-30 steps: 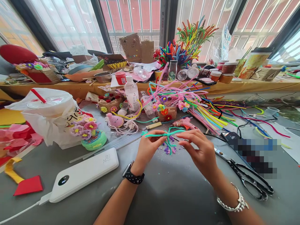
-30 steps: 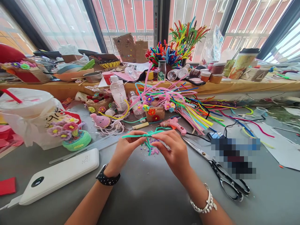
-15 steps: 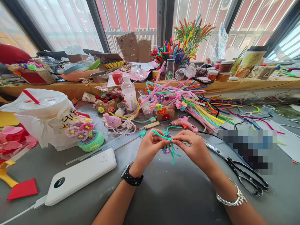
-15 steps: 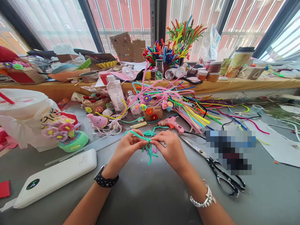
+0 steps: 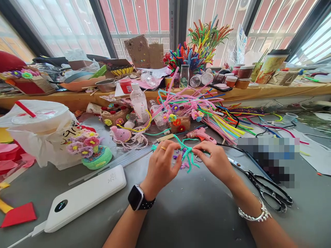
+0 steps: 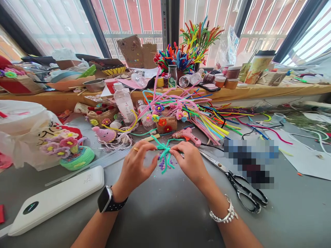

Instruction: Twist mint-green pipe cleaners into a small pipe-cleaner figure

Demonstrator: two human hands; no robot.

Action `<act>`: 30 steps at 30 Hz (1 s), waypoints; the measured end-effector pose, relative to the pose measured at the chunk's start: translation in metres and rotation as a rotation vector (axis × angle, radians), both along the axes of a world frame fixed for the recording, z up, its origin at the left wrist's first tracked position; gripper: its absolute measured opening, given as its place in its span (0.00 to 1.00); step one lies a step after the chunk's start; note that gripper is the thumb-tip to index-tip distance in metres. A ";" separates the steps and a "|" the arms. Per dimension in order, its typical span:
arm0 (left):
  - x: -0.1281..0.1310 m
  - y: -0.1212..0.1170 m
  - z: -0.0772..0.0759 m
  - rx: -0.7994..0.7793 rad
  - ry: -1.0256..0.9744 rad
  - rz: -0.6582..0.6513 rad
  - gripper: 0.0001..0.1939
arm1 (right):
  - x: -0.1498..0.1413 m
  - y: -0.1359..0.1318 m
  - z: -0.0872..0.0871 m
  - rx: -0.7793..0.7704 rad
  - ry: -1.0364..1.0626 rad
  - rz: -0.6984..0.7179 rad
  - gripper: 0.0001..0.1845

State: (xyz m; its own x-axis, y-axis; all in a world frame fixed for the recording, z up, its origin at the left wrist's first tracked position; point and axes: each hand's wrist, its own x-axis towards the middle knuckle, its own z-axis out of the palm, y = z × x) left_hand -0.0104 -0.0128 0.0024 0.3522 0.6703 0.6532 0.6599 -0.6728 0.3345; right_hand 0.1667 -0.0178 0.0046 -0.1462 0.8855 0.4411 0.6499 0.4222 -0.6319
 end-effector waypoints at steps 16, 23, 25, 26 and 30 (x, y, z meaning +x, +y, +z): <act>0.000 0.002 -0.001 0.094 0.209 -0.210 0.06 | -0.002 -0.001 0.001 -0.035 -0.039 0.052 0.06; 0.002 -0.001 0.002 -0.010 0.124 -0.250 0.06 | -0.007 -0.003 -0.004 -0.010 -0.136 0.052 0.05; 0.003 -0.001 0.002 -0.036 0.094 -0.256 0.06 | -0.009 -0.004 -0.006 0.017 -0.192 0.065 0.05; 0.003 -0.001 0.002 -0.050 0.076 -0.259 0.06 | -0.010 -0.004 -0.007 0.031 -0.220 0.080 0.05; 0.002 0.001 0.002 -0.177 -0.051 -0.249 0.05 | -0.013 -0.005 -0.009 0.088 -0.306 0.167 0.06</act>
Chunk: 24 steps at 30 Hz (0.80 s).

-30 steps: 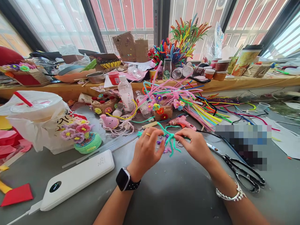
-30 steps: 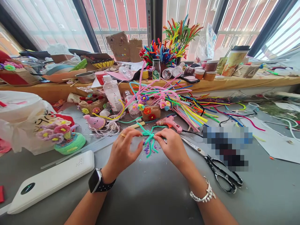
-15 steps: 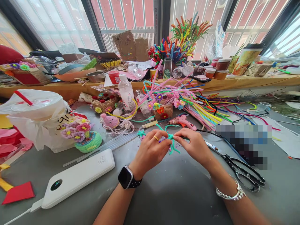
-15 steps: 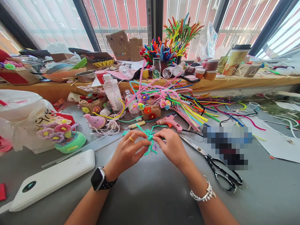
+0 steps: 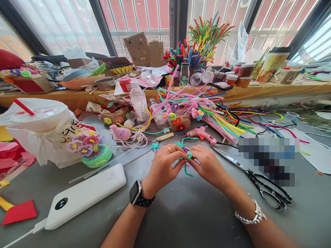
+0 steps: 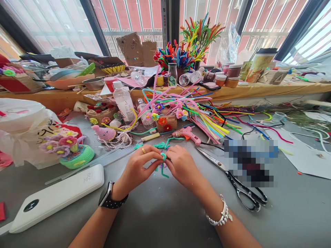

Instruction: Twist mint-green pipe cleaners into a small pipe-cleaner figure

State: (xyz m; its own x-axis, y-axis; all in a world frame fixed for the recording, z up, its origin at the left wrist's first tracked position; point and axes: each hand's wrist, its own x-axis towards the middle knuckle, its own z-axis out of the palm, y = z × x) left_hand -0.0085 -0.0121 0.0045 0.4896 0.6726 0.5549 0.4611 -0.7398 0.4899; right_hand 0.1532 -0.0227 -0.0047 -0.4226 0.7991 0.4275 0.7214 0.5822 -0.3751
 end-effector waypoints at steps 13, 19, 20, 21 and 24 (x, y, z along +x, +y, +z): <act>-0.018 0.009 0.012 -0.650 -0.137 -0.151 0.08 | 0.001 -0.003 0.009 -0.072 0.000 0.281 0.06; -0.026 0.013 0.010 -1.059 -0.215 -0.293 0.09 | 0.000 -0.010 0.018 -0.157 0.094 0.411 0.07; -0.026 0.014 0.009 -1.098 -0.220 -0.307 0.09 | 0.000 -0.010 0.019 -0.167 0.119 0.427 0.07; -0.026 0.015 0.008 -1.125 -0.234 -0.316 0.09 | 0.001 -0.011 0.020 -0.176 0.143 0.437 0.07; -0.024 0.016 0.005 -1.186 -0.318 -0.326 0.11 | 0.003 -0.011 0.020 -0.190 0.200 0.440 0.06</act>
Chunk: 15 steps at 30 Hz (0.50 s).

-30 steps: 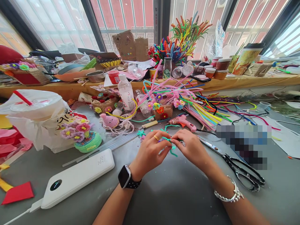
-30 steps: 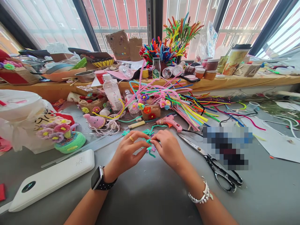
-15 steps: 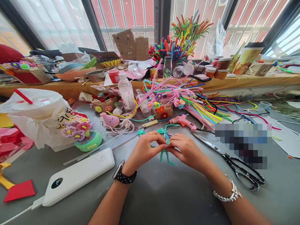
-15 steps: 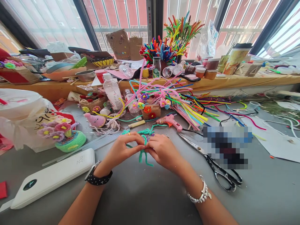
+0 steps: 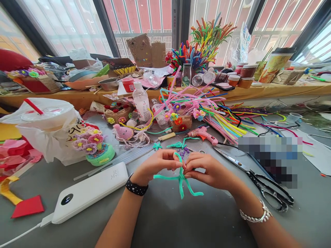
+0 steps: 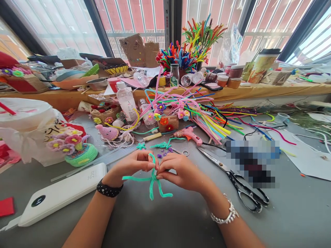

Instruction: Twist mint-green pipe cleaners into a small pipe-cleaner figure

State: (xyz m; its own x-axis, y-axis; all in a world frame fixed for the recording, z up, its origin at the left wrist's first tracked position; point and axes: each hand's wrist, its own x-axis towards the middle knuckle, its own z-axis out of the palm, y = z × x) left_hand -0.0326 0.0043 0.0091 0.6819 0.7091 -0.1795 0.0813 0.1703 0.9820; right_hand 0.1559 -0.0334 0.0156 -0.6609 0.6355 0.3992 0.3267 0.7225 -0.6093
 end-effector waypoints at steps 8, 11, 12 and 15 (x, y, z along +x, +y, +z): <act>0.008 -0.004 -0.001 -0.169 -0.225 -0.006 0.18 | -0.001 -0.001 0.000 -0.018 0.033 0.006 0.04; 0.009 -0.005 -0.002 -0.145 -0.247 0.036 0.12 | -0.002 -0.001 0.001 -0.038 0.060 0.022 0.05; 0.010 -0.005 -0.003 -0.146 -0.264 0.063 0.09 | -0.002 -0.002 0.001 -0.045 0.073 0.021 0.05; 0.013 -0.004 -0.009 -0.183 -0.309 0.170 0.07 | 0.000 -0.002 0.000 -0.049 0.107 -0.004 0.05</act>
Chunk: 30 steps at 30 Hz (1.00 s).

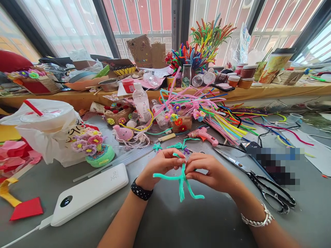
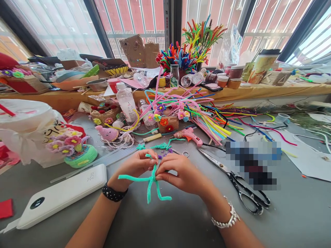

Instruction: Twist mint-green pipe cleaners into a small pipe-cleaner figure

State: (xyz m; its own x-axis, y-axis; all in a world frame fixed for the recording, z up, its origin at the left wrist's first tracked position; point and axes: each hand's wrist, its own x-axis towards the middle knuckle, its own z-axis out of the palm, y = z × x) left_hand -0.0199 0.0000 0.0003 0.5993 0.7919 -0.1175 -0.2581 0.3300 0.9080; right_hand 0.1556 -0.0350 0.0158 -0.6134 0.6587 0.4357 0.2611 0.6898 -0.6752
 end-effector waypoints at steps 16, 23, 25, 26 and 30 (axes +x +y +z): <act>0.007 -0.001 -0.002 -0.083 -0.011 0.183 0.08 | -0.001 0.003 -0.003 -0.043 0.335 -0.333 0.05; 0.013 -0.006 0.004 0.160 0.187 0.217 0.09 | 0.004 0.006 -0.004 -0.086 0.350 -0.386 0.06; 0.014 -0.007 0.005 0.288 0.256 0.244 0.09 | 0.004 0.006 -0.005 -0.090 0.349 -0.378 0.06; 0.014 -0.007 0.005 0.375 0.303 0.252 0.08 | 0.004 0.006 -0.005 -0.090 0.353 -0.381 0.07; 0.009 -0.005 0.006 0.759 0.523 0.276 0.06 | 0.004 0.006 -0.004 -0.073 0.326 -0.412 0.07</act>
